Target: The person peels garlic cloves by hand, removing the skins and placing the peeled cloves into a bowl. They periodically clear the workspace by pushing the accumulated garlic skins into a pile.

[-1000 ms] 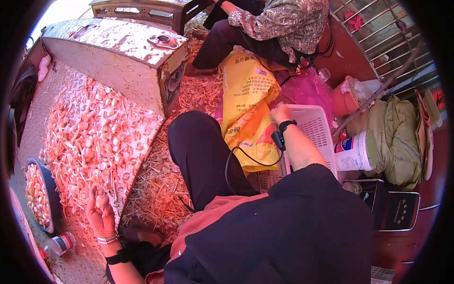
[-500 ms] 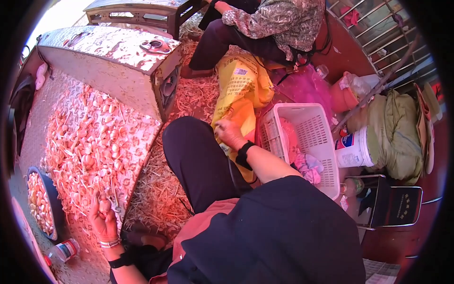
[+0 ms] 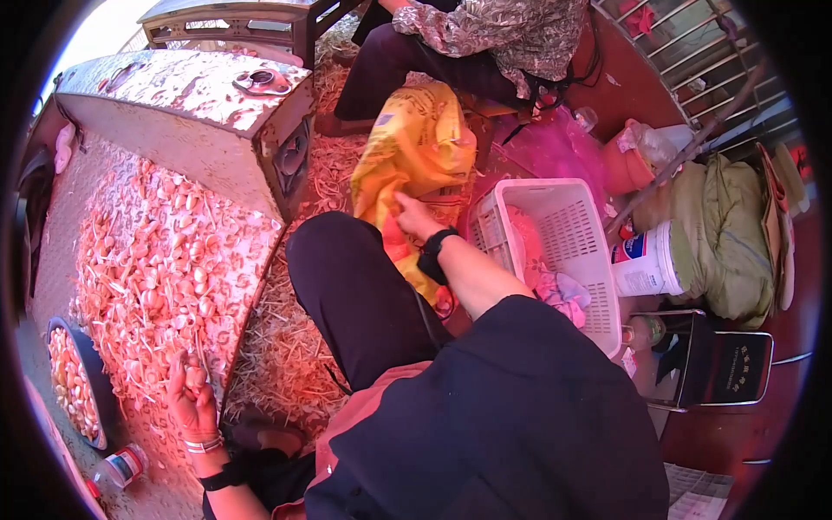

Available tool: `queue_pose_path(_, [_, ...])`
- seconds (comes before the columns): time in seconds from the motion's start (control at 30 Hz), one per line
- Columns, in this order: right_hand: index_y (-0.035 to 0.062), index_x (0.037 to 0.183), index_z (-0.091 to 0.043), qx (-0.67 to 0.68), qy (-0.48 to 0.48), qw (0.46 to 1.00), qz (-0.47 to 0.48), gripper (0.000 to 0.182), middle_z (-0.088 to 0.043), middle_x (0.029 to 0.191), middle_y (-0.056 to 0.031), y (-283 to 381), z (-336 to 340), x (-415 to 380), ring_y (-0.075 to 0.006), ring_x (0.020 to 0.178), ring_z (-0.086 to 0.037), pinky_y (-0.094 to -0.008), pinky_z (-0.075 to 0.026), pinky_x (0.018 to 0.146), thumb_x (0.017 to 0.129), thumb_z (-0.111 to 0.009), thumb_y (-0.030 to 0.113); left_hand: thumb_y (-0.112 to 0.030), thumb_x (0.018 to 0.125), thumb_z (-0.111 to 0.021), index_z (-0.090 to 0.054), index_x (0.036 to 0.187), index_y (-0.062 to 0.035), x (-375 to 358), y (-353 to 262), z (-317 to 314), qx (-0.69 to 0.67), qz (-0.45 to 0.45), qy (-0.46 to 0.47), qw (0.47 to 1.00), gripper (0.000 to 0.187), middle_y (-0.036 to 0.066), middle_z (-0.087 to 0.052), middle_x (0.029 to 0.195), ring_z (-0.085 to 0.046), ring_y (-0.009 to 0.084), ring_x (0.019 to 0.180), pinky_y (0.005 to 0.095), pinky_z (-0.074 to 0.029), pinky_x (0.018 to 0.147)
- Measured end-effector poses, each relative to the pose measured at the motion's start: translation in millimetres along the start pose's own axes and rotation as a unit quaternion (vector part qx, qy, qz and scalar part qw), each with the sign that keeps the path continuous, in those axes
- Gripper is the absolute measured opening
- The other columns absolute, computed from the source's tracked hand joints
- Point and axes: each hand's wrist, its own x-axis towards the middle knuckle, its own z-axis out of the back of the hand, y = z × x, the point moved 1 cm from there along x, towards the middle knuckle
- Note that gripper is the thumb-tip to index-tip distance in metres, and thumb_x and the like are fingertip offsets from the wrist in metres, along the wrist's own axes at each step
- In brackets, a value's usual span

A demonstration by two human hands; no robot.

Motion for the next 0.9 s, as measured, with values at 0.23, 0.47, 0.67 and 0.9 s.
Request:
queue_pose_path(0.23, [0.0056, 0.102, -0.06, 0.187, 0.017, 0.98, 0.065, 0.026, -0.065, 0.091, -0.0154, -18.2, -78.7, 27.0, -0.0241, 0.083, -0.062, -0.0338, -0.048, 0.073, 0.077, -0.062, 0.011, -0.006, 0.086, -0.049, -0.047, 0.114, 0.0023, -5.9, 1.1, -16.7, 0.01, 0.028, 0.072, 0.997, 0.029, 0.011, -0.053, 0.092, -0.052, 0.0151, 0.079, 0.0199, -0.043, 0.06])
queue_pose_path(0.47, [0.0058, 0.09, -0.066, -0.007, 0.002, 0.998, 0.063, 0.016, -0.065, 0.084, -0.0172, 19.2, -31.5, -45.5, -0.0287, 0.082, -0.063, -0.0353, -0.049, 0.072, 0.077, -0.057, 0.009, -0.007, 0.087, -0.048, -0.048, 0.113, 0.0027, 1.4, -3.0, -6.3, -0.039, 0.04, 0.082, 0.995, 0.027, 0.012, -0.052, 0.092, -0.045, 0.0127, 0.065, 0.0204, -0.04, 0.058])
queue_pose_path(0.67, [0.0075, 0.093, -0.065, -0.278, -0.213, 0.924, 0.156, 0.024, -0.061, 0.099, -0.017, 36.3, 97.5, -25.2, -0.034, 0.092, -0.059, -0.0392, -0.048, 0.079, 0.071, -0.064, 0.017, -0.012, 0.09, -0.046, -0.047, 0.109, 0.0034, -5.5, -8.0, -11.8, -0.071, 0.025, 0.017, 0.997, 0.024, 0.015, -0.052, 0.092, -0.044, 0.0124, 0.057, 0.0172, -0.033, 0.037])
queue_pose_path(0.9, [0.0008, 0.086, -0.064, 0.031, -0.145, 0.912, 0.381, 0.006, -0.061, 0.071, -0.0022, 284.1, 104.6, -116.1, -0.006, 0.063, -0.054, -0.0194, -0.043, 0.059, 0.08, -0.062, 0.0, -0.016, 0.092, -0.045, -0.049, 0.104, 0.0006, -14.3, -38.4, -24.4, -0.179, -0.015, 0.067, 0.981, 0.02, 0.008, -0.043, 0.077, -0.041, 0.012, 0.056, 0.018, -0.031, 0.036])
